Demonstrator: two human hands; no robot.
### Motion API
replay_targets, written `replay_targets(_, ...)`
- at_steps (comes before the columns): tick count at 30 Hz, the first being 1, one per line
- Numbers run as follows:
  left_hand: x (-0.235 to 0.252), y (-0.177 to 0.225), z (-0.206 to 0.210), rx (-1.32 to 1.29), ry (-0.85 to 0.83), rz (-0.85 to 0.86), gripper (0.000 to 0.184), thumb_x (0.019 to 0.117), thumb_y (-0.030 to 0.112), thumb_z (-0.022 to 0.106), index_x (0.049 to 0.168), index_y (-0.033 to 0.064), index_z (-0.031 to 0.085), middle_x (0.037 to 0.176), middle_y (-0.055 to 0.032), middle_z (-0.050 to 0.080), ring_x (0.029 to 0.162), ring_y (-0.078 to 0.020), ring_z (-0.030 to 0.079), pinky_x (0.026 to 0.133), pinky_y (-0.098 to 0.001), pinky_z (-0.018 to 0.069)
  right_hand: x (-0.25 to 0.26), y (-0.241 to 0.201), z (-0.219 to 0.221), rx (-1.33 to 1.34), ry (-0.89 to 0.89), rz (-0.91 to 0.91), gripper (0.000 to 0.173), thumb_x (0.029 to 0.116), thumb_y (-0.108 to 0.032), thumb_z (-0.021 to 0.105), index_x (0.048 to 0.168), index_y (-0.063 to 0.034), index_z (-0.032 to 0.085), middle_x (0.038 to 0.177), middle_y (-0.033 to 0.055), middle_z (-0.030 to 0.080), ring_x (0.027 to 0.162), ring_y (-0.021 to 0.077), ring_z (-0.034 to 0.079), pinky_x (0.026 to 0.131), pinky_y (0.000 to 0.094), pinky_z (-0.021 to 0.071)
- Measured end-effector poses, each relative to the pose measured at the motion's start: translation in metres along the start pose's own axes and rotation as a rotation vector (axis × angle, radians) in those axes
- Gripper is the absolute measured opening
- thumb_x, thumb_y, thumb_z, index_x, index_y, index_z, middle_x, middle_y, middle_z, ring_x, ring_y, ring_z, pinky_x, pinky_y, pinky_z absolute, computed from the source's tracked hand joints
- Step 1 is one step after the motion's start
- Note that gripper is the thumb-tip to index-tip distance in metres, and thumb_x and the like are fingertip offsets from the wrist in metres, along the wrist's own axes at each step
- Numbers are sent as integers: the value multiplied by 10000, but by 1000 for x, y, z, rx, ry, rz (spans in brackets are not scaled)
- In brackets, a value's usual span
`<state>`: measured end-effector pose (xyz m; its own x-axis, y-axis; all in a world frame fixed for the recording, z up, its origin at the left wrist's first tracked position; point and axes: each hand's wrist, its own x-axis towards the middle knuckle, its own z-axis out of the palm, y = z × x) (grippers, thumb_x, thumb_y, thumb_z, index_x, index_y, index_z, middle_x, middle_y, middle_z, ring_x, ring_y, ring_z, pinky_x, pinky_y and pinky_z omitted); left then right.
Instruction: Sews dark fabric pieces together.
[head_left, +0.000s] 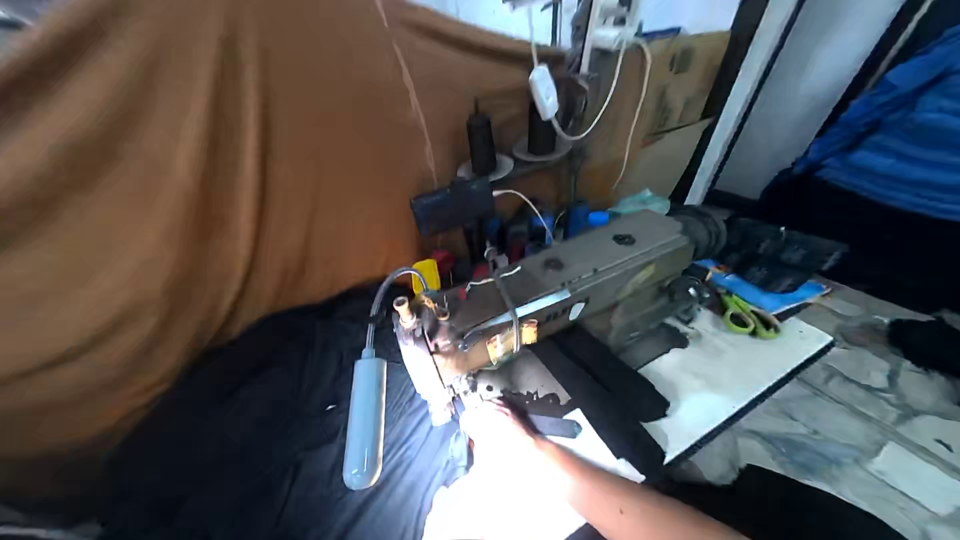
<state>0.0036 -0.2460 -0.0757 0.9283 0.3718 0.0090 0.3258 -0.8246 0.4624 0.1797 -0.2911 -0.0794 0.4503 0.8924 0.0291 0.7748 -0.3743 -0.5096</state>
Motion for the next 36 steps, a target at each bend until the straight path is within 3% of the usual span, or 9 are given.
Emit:
replay_targets(3, 61, -22, -10, 58, 273, -188, 503, 929, 372, 655, 1200, -51, 660, 1292, -285, 623, 1273, -420, 577, 1101, -521, 442, 5, 4, 12, -17, 53, -49, 281, 1023, -97, 531, 1198, 60, 685, 1218, 267, 683, 1217, 409, 622, 1105, 497, 437)
replay_targets(6, 97, -40, -18, 78, 346, -242, 315, 968, 73, 505, 1211, -50, 663, 1348, -235, 620, 1329, -338, 557, 1152, -435, 394, 5, 4, 12, -26, 19, -26, 315, 1049, -110, 483, 1239, 55, 672, 1275, 264, 665, 1267, 407, 594, 1127, 485, 414)
replay_targets(9, 91, -46, -25, -256, 490, -167, 264, 1003, 12, 481, 1146, -110, 667, 1173, -258, 695, 1144, -316, 664, 1030, -431, 488, 0, -5, 3, 17, 43, 5, 312, 1051, -98, 476, 1240, 59, 669, 1267, 282, 658, 1256, 421, 599, 1109, 507, 427)
replay_targets(11, 69, -39, -49, -358, 334, -204, 273, 1029, 98, 542, 1124, -128, 663, 1097, -255, 693, 1060, -280, 657, 983, -412, 488, 1, -13, -7, 166, -3, 171, 389, 1078, -172, 457, 1348, 70, 595, 1363, 291, 602, 1316, 411, 557, 1136, 509, 403)
replay_targets(14, 42, -33, -71, -30, -20, -146, 378, 1053, 257, 514, 1002, -76, 687, 972, -232, 693, 990, -353, 674, 913, -530, 501, 10, -18, -7, 308, 28, 363, 479, 1060, -257, 506, 1449, 21, 513, 1402, 257, 580, 1324, 365, 556, 1120, 499, 424)
replay_targets(19, 11, 8, -30, 389, -75, 238, 214, 973, 102, 608, 835, -18, 719, 775, -199, 681, 865, -425, 677, 763, -550, 502, -37, -6, 8, 77, 32, -13, 304, 1031, -55, 550, 1306, 35, 641, 1376, 237, 605, 1324, 360, 549, 1139, 482, 408)
replay_targets(23, 0, -18, 11, 305, 168, 426, 146, 892, 0, 629, 751, -26, 657, 692, -191, 614, 767, -420, 665, 870, -613, 508, -60, 18, 37, -158, 341, -534, 202, 935, -20, 586, 1052, 7, 749, 1139, 226, 730, 1127, 404, 686, 969, 545, 523)
replay_targets(29, -3, -20, 15, 238, 181, 401, 146, 924, 18, 568, 860, -54, 678, 751, -218, 607, 767, -437, 643, 663, -537, 477, -73, 8, 41, -224, 305, -504, 211, 968, -1, 534, 1051, 15, 728, 1196, 218, 727, 1196, 395, 669, 1005, 517, 509)
replay_targets(36, 5, -32, 1, 51, 142, 373, 328, 963, 212, 497, 907, -23, 719, 809, -200, 590, 834, -406, 619, 686, -502, 473, -77, 7, 43, -244, 339, -434, 200, 968, -28, 536, 974, 10, 733, 1198, 240, 723, 1138, 402, 694, 925, 494, 545)
